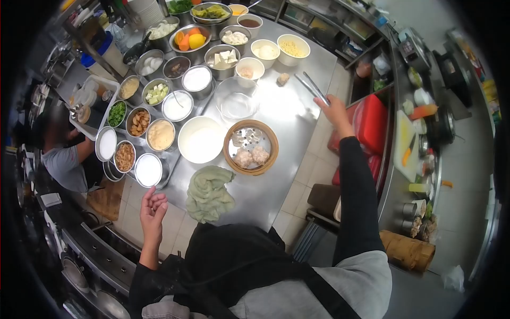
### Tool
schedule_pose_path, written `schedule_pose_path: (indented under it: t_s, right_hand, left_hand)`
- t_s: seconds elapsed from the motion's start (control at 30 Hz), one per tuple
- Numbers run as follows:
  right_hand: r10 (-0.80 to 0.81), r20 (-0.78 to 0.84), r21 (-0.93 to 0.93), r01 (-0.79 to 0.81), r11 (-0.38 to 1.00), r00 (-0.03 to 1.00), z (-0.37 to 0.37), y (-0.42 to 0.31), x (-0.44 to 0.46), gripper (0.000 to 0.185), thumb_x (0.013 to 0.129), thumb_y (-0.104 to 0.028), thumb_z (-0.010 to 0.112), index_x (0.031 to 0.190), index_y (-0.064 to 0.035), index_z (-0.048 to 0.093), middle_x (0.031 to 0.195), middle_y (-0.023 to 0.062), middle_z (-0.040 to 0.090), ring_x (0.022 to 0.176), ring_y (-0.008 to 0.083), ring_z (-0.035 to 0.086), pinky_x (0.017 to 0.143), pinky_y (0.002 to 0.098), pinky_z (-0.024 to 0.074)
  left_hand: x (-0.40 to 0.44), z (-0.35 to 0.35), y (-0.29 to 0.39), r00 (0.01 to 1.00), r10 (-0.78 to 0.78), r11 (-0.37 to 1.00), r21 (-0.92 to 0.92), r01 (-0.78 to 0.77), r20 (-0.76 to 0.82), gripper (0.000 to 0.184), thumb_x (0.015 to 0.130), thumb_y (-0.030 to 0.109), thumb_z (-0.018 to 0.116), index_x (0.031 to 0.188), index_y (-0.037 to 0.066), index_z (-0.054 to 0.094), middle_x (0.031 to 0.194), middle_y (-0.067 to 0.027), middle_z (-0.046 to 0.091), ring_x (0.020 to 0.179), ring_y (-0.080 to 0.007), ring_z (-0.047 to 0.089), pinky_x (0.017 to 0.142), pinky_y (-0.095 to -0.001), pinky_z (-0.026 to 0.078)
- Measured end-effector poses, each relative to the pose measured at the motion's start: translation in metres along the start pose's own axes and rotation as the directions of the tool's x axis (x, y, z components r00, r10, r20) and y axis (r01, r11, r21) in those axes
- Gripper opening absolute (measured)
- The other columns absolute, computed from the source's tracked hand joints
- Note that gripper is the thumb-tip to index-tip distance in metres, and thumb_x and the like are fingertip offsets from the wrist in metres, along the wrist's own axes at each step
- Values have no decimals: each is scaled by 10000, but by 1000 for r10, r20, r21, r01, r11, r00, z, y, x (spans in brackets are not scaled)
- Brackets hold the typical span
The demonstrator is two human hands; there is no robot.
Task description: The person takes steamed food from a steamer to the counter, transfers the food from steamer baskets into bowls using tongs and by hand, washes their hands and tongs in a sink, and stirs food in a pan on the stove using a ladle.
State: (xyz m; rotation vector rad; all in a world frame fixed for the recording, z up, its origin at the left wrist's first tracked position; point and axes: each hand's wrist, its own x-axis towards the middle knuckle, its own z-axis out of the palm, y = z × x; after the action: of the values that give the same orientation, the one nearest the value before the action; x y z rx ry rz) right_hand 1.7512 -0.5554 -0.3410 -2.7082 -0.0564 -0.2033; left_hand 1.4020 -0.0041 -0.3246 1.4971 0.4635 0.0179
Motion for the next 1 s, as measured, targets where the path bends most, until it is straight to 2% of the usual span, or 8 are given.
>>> schedule_pose_path:
  t_s: [0.3,0.4,0.5,0.57,0.6,0.7,0.83,1.0]
  right_hand:
    - [-3,50,-147,10,989,999,40,-22,4,526,846,-514,689,1084,-45,703,933,167,703,950,347,667,798,447,527]
    - [7,-26,-53,-8,999,1000,49,-24,-1,504,844,-506,691,1074,-58,709,912,162,697,847,329,665,777,435,524]
    - [112,157,203,-143,969,981,33,-32,-11,482,877,-495,683,1033,-40,717,818,101,673,636,237,613,623,373,514]
    - [205,501,632,-517,577,841,14,-54,-20,472,917,-487,662,1033,-31,709,733,18,603,503,112,488,462,268,416]
    - [197,553,678,-574,459,810,7,-65,-23,470,939,-480,646,1055,-27,693,705,-23,558,485,48,448,401,199,322]
    - [150,645,641,-638,426,749,-14,-94,-17,460,956,-472,624,1075,-31,674,698,-39,550,483,57,450,403,205,306]
    - [232,507,504,-503,702,830,-29,-137,3,445,940,-479,639,969,-39,698,668,-39,547,470,56,433,405,213,300]
    - [219,564,392,-491,778,796,-41,-161,40,501,895,-512,660,898,-13,705,668,6,572,484,90,462,414,247,344]
  left_hand:
    - [14,30,11,997,30,996,77,-35,65,607,884,-9,636,1443,2,399,1164,-83,596,1055,-150,594,953,-277,464]
    - [11,30,12,997,36,996,78,-41,66,614,884,-8,640,1445,2,393,1164,-85,597,1054,-152,596,946,-279,466]
    - [9,27,7,999,6,999,44,-8,49,625,879,-4,652,1446,2,389,1161,-87,590,1042,-148,588,934,-277,467]
    - [9,27,2,999,-26,1000,7,26,31,631,874,-6,661,1443,2,389,1159,-86,583,1028,-141,580,921,-271,469]
    - [10,26,0,998,-40,999,-3,40,51,631,875,0,664,1444,4,390,1156,-88,583,1026,-141,579,920,-272,470]
    - [13,30,1,996,-48,998,-31,50,79,632,876,8,670,1445,6,393,1151,-89,585,1023,-139,577,922,-273,469]
    - [18,27,3,993,-31,999,-24,34,114,630,887,39,656,1454,15,383,1158,-98,597,1052,-175,602,959,-310,463]
    - [11,20,1,992,-31,998,-43,37,119,608,909,74,648,1453,17,382,1166,-101,599,1045,-173,604,917,-302,468]
